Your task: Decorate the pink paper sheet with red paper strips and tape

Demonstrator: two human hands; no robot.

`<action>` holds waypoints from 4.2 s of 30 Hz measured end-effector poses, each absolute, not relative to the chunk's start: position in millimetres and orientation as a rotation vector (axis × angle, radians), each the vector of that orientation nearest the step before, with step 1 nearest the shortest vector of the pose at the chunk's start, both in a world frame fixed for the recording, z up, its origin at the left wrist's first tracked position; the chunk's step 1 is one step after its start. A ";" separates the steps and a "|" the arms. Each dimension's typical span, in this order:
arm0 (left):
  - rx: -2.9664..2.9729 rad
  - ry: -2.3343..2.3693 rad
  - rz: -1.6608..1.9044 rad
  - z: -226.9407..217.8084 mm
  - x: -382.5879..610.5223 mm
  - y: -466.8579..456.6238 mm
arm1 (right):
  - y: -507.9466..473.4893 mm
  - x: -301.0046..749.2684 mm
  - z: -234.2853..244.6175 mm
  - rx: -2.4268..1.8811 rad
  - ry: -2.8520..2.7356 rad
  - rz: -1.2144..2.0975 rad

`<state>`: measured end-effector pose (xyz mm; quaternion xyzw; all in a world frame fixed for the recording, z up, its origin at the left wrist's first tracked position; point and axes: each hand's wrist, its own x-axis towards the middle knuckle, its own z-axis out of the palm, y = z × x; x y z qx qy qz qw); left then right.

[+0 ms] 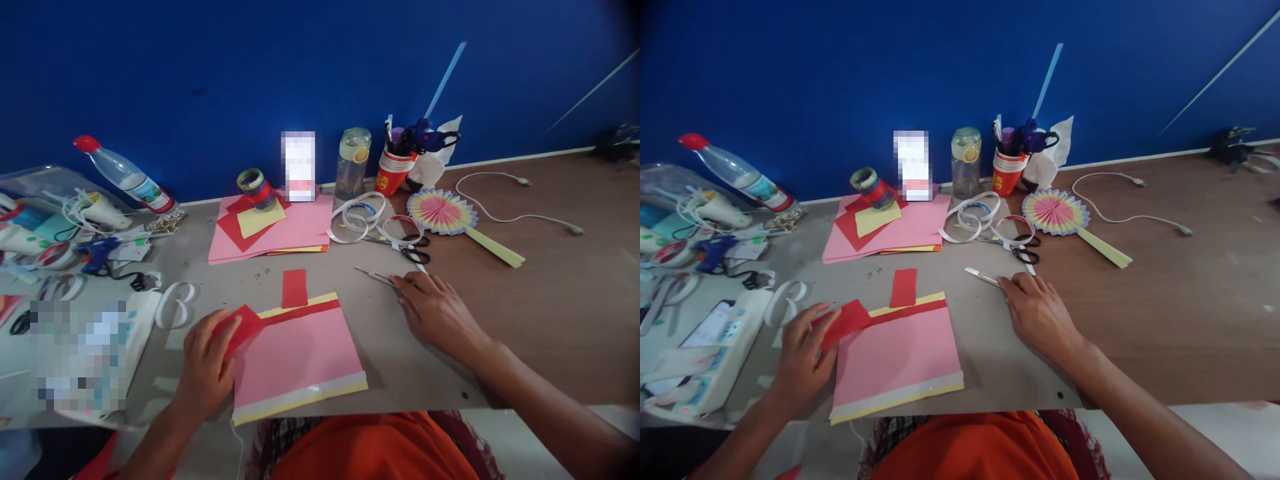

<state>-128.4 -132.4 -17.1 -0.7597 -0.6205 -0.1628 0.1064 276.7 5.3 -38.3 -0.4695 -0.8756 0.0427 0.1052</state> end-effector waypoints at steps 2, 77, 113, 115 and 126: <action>-2.285 -1.808 -0.472 -20.0 -124.4 -145.9 | 4.2 273.1 -33.5 -1.418 -2.608 0.009; -2.554 -1.794 -0.184 -52.4 -17.5 -131.0 | -18.7 190.6 -8.3 -0.736 -2.906 0.361; -2.321 -1.987 -0.023 -35.3 -125.7 -153.2 | -9.4 196.9 -38.7 -0.592 -2.847 0.282; -2.344 -2.014 0.007 -43.1 -125.7 -150.7 | -8.4 197.5 -41.6 -0.593 -2.837 0.279; -2.236 -2.092 -0.231 -44.1 -114.2 -78.0 | 14.9 204.9 -41.9 -0.588 -2.748 0.250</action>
